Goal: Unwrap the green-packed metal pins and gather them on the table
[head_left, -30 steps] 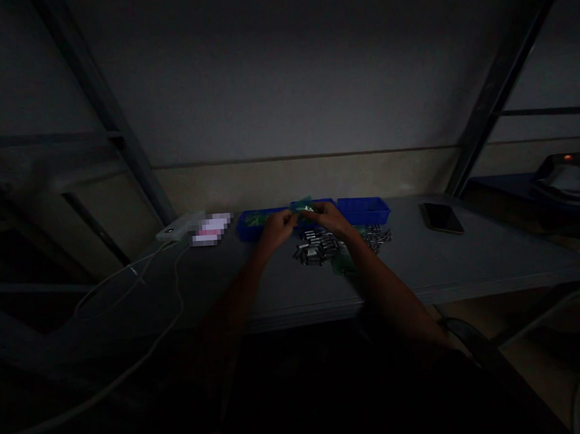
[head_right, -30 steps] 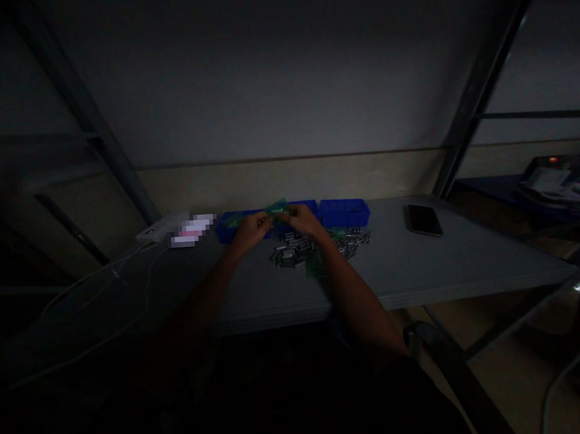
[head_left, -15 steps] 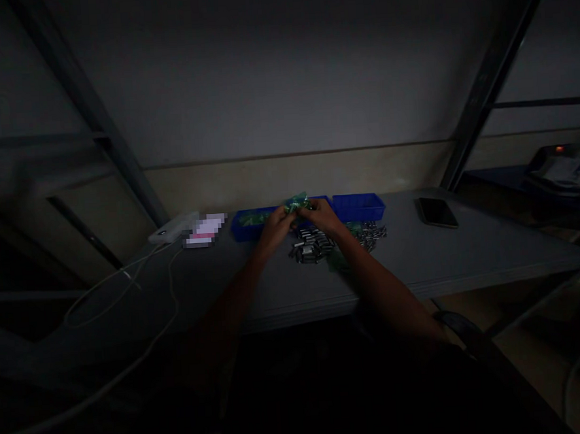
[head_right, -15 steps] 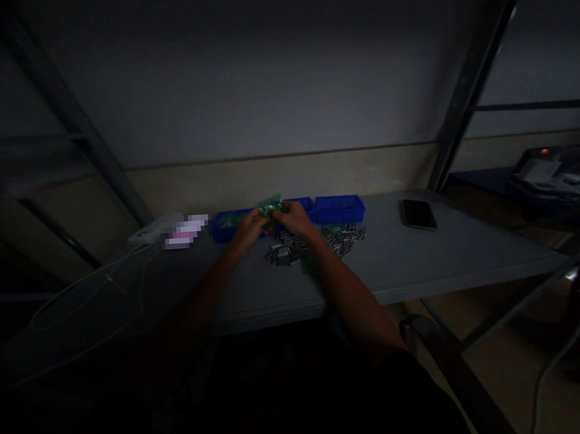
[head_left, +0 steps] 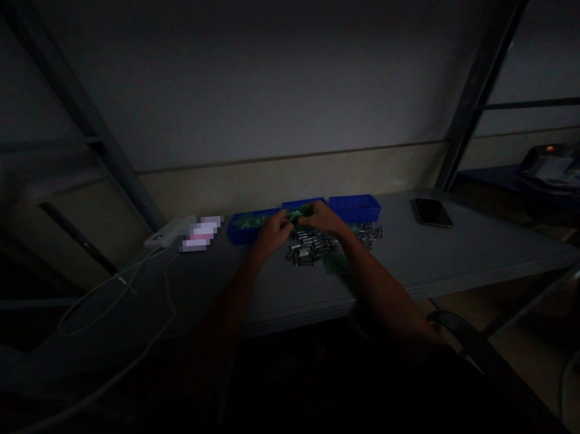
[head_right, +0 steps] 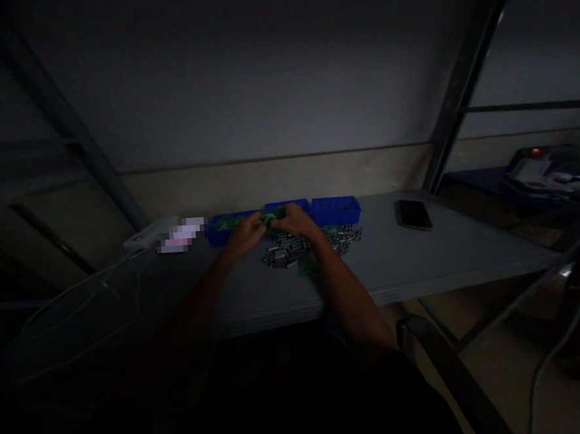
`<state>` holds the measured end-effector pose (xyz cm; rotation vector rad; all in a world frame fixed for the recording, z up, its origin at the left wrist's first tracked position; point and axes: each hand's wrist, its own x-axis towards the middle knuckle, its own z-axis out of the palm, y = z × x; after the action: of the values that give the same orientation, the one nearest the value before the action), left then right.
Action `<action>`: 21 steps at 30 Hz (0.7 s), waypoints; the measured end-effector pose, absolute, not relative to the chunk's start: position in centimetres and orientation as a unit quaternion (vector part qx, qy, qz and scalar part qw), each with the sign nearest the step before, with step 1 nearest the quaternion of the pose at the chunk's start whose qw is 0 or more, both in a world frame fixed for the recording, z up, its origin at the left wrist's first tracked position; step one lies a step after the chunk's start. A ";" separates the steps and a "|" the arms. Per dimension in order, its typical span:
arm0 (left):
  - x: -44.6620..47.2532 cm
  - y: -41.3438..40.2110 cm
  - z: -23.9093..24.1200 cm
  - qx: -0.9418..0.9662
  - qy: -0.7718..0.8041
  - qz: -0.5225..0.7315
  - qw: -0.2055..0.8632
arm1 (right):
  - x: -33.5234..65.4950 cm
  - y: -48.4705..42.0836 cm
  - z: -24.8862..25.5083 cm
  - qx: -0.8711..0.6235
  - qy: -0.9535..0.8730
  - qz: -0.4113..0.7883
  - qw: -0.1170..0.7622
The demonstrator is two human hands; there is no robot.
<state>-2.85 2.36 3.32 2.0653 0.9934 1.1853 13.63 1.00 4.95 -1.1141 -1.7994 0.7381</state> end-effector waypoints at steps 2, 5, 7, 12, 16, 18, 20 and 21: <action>-3.0 2.2 3.5 0.783 0.374 0.429 0.252 | 13.6 0.8 5.1 -0.460 -0.734 0.270 0.421; -3.2 2.0 3.6 0.799 0.383 0.409 0.220 | 13.2 0.7 5.1 -0.470 -0.748 0.226 0.409; -3.2 2.0 3.6 0.799 0.392 0.407 0.205 | 13.0 0.7 5.0 -0.472 -0.754 0.191 0.415; -3.0 2.2 3.5 0.804 0.381 0.405 0.211 | 13.0 0.7 5.0 -0.477 -0.760 0.148 0.417; -3.1 2.5 3.4 0.811 0.360 0.397 0.236 | 13.3 0.7 5.0 -0.481 -0.764 0.144 0.406; -3.2 2.6 3.4 0.808 0.356 0.406 0.234 | 13.4 0.7 5.0 -0.484 -0.757 0.153 0.410; -3.5 2.8 3.3 0.803 0.357 0.420 0.227 | 13.5 0.8 5.0 -0.479 -0.742 0.191 0.427; -3.6 2.9 3.3 0.798 0.361 0.429 0.220 | 13.6 0.9 5.0 -0.471 -0.730 0.220 0.444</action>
<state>-3.61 2.92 3.31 2.2074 0.9972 1.1863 13.62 0.92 4.96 -1.1679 -1.8106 0.5451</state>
